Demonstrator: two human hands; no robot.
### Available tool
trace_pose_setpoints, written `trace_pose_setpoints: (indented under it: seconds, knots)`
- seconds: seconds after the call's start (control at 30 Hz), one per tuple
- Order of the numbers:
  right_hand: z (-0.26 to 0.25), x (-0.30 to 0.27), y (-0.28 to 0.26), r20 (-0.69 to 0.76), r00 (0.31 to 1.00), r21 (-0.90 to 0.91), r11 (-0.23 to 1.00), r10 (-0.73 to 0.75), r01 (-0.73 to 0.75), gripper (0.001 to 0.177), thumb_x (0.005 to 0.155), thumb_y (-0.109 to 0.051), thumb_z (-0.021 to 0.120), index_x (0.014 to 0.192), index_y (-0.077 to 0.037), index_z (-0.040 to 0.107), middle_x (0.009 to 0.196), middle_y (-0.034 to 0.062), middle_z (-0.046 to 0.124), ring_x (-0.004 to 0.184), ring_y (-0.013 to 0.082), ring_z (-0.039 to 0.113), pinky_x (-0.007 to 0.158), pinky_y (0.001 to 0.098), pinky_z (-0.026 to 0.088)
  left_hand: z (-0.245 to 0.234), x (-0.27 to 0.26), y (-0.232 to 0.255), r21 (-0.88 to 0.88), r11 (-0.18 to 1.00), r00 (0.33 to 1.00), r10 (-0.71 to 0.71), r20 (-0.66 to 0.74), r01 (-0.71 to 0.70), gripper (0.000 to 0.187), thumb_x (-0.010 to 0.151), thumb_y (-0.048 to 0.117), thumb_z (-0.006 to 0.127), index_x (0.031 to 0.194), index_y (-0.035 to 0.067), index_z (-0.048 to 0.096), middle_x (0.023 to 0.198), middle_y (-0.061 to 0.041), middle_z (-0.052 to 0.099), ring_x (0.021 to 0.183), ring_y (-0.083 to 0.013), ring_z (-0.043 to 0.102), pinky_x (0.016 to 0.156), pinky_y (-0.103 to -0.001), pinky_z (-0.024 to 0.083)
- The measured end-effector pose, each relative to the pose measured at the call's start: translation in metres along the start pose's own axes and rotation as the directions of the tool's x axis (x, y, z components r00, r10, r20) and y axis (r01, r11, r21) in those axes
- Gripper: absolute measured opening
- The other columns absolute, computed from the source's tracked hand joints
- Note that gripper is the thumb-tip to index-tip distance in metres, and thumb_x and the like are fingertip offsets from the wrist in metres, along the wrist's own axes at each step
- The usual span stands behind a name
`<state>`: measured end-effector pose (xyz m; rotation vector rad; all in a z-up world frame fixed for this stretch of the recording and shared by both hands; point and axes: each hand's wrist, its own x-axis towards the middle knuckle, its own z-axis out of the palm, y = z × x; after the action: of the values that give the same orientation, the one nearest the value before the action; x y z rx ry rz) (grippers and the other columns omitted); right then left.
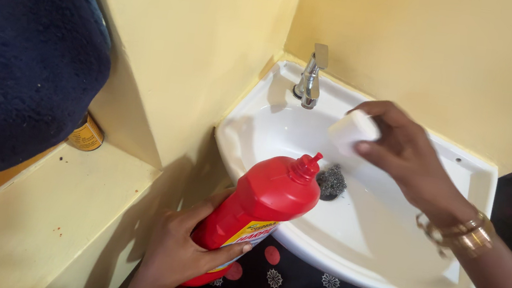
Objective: The person cleans a sink by applying liquid cleaner from a bottle and scrubbing the surface with a metal scouring pad.
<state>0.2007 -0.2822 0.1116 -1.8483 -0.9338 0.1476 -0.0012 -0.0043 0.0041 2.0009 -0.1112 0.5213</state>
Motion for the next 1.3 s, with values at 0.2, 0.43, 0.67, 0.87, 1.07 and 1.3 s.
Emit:
trace_pose_setpoints:
  seconds: [0.2, 0.43, 0.67, 0.87, 1.07, 1.3]
  knots:
    - [0.027, -0.014, -0.025, 0.073, 0.995, 0.31, 0.947, 0.068, -0.087, 0.052, 0.089, -0.022, 0.075, 0.133, -0.004, 0.055, 0.123, 0.0071, 0.064, 0.11, 0.0179, 0.065, 0.093, 0.0366, 0.057, 0.003, -0.005, 0.006, 0.016, 1.0, 1.0, 0.022, -0.002, -0.022, 0.076, 0.067, 0.033, 0.093, 0.133, 0.009, 0.063, 0.101, -0.011, 0.082, 0.091, -0.0218, 0.083, 0.079, -0.034, 0.066]
    - [0.039, -0.017, -0.043, 0.138, 0.99, 0.264, 0.963, 0.01, -0.046, 0.048, 0.09, -0.018, 0.075, 0.131, -0.002, 0.056, 0.121, 0.0075, 0.062, 0.116, 0.0151, 0.06, 0.096, 0.0349, 0.054, 0.002, -0.009, 0.011, 0.0, 1.0, 1.0, 0.012, 0.013, -0.012, 0.075, 0.068, 0.034, 0.092, 0.133, 0.01, 0.064, 0.103, -0.011, 0.082, 0.091, -0.0217, 0.083, 0.078, -0.034, 0.066]
    - [0.041, -0.024, -0.056, 0.149, 0.988, -0.007, 0.999, -0.037, 0.038, 0.046, 0.088, -0.026, 0.078, 0.122, -0.003, 0.056, 0.118, 0.0099, 0.057, 0.111, 0.0163, 0.057, 0.088, 0.0351, 0.054, 0.004, -0.011, 0.016, -0.004, 0.999, 0.999, 0.045, 0.0, -0.045, 0.075, 0.068, 0.033, 0.092, 0.133, 0.009, 0.064, 0.1, -0.011, 0.082, 0.087, -0.0216, 0.083, 0.077, -0.034, 0.065]
    - [0.021, -0.022, -0.072, 0.273, 0.931, -0.751, 0.551, -0.241, 0.363, 0.069, 0.094, -0.068, 0.042, 0.12, -0.009, 0.065, 0.133, 0.0178, 0.053, 0.112, 0.0275, 0.056, 0.085, 0.0402, 0.052, 0.005, -0.009, 0.017, 0.041, 0.995, 0.996, 0.086, 0.029, -0.087, 0.074, 0.065, 0.035, 0.093, 0.129, 0.009, 0.067, 0.097, -0.011, 0.082, 0.084, -0.023, 0.082, 0.075, -0.033, 0.066]
    - [-0.006, -0.018, -0.098, 0.372, 0.805, -0.633, 0.508, -0.463, 0.585, 0.088, 0.102, -0.076, 0.014, 0.138, -0.007, 0.055, 0.146, 0.0245, 0.046, 0.14, 0.0364, 0.049, 0.118, 0.0547, 0.043, 0.005, -0.009, 0.013, 0.018, 0.992, 0.991, 0.124, 0.057, -0.125, 0.075, 0.065, 0.033, 0.094, 0.13, 0.009, 0.067, 0.099, -0.012, 0.081, 0.087, -0.0232, 0.083, 0.077, -0.033, 0.066]
    - [0.044, -0.018, -0.086, 0.564, 0.619, -0.175, 0.653, -0.547, 0.737, 0.089, 0.099, -0.08, 0.028, 0.151, -0.01, 0.045, 0.165, 0.0186, 0.042, 0.156, 0.0376, 0.042, 0.136, 0.0573, 0.027, -0.003, -0.01, 0.01, -0.144, 0.984, 0.974, 0.132, 0.184, -0.106, 0.075, 0.064, 0.031, 0.095, 0.13, 0.009, 0.068, 0.099, -0.012, 0.083, 0.09, -0.0212, 0.085, 0.081, -0.033, 0.067]
